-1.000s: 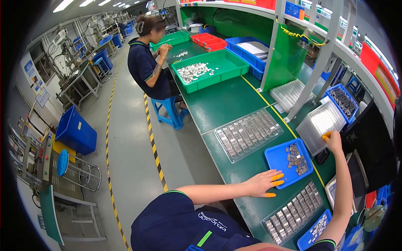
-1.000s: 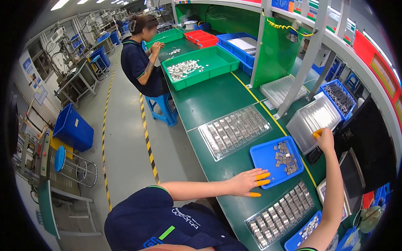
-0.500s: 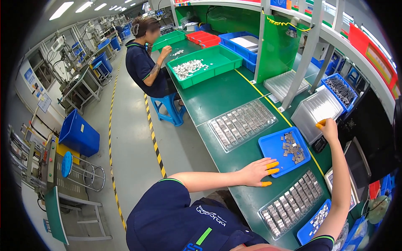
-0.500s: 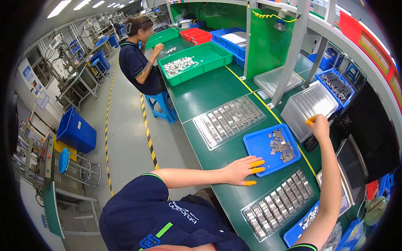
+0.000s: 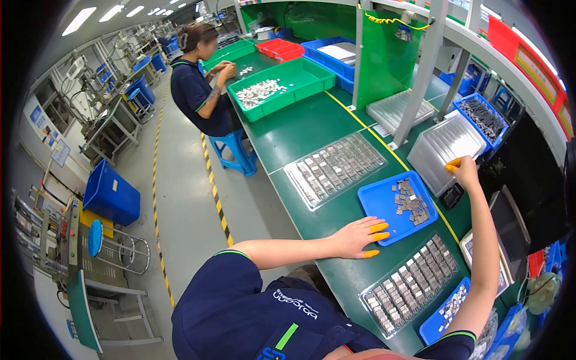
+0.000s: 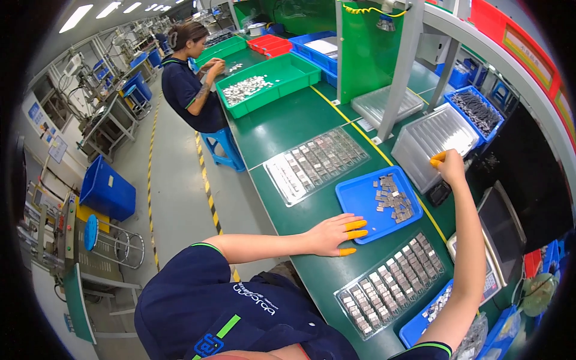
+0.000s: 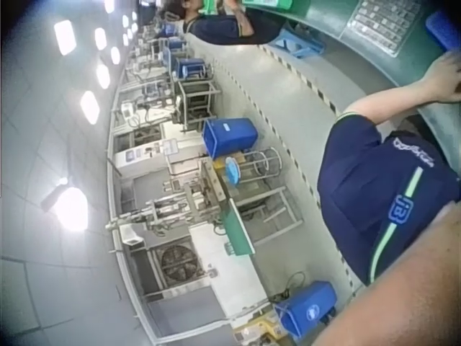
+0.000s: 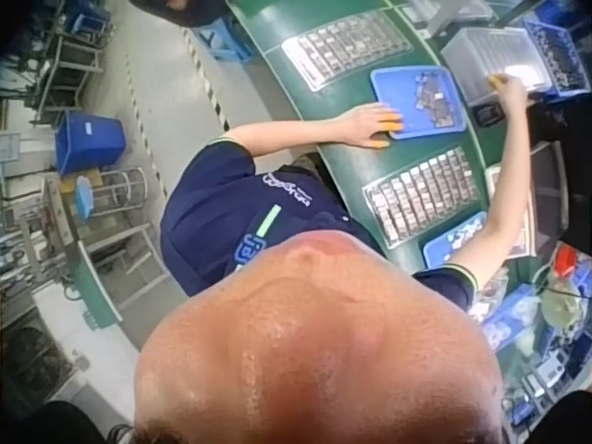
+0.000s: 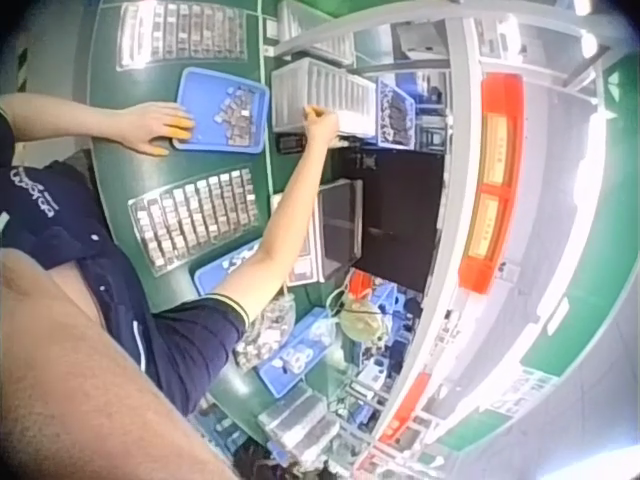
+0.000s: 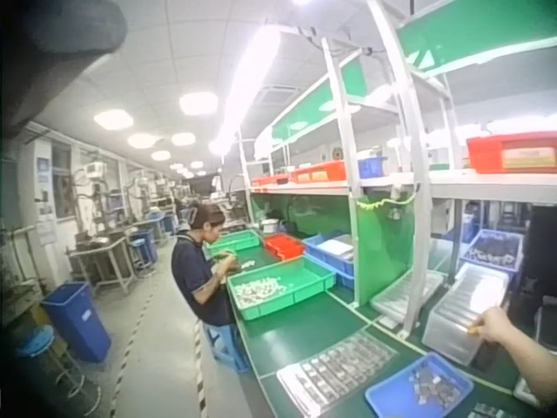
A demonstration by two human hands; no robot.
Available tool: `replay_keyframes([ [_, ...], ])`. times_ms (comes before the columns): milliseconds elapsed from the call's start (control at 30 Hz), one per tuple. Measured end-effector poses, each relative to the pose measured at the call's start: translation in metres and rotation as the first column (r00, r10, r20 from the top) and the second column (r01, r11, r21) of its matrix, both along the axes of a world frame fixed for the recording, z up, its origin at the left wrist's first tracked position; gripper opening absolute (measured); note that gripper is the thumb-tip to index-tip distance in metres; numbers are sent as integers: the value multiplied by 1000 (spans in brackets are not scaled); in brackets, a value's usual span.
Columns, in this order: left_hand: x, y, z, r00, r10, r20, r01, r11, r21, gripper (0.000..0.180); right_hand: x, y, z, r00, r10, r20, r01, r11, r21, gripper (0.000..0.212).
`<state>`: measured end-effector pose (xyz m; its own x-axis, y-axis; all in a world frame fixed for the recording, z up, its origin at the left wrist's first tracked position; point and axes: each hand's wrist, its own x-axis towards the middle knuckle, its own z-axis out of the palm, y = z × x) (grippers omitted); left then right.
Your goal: The person assembles small metal brackets and plastic electronic components by hand, then sorts them into plastic trays and blue sorting bins.
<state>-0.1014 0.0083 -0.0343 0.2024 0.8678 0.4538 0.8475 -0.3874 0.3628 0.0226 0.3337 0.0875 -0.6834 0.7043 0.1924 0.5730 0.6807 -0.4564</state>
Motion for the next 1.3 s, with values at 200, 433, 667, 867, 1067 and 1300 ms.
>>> replay_keyframes([
  [200, 2, -6, 0, 1000, 10, 13, -10, 1000, -13, 48, -1, -3, 1, 997, -26, 74, 27, 1000, -16, 15],
  [433, 1, 0, -4, 999, 4, 36, -5, 1000, 6, 46, 5, -25, -5, 968, 60, 242, -188, 812, 552, 11],
  [667, -5, 4, 7, 1000, -22, 8, 22, 999, -28, 44, -19, -38, -1, 855, -45, 517, -361, 664, 655, 7],
  [867, -3, 4, 4, 999, 15, 43, -14, 1000, -20, 41, -22, -43, -6, 910, -130, 393, -166, 755, 634, 9],
  [1067, -1, 4, -2, 998, 20, 54, -19, 1000, -15, 39, -25, -41, 16, 919, -221, 328, -50, 757, 652, 13],
  [1300, -3, 4, 1, 996, 32, 86, -34, 999, 19, 37, -10, -32, 43, 965, -206, 165, 32, 711, 702, 15],
])
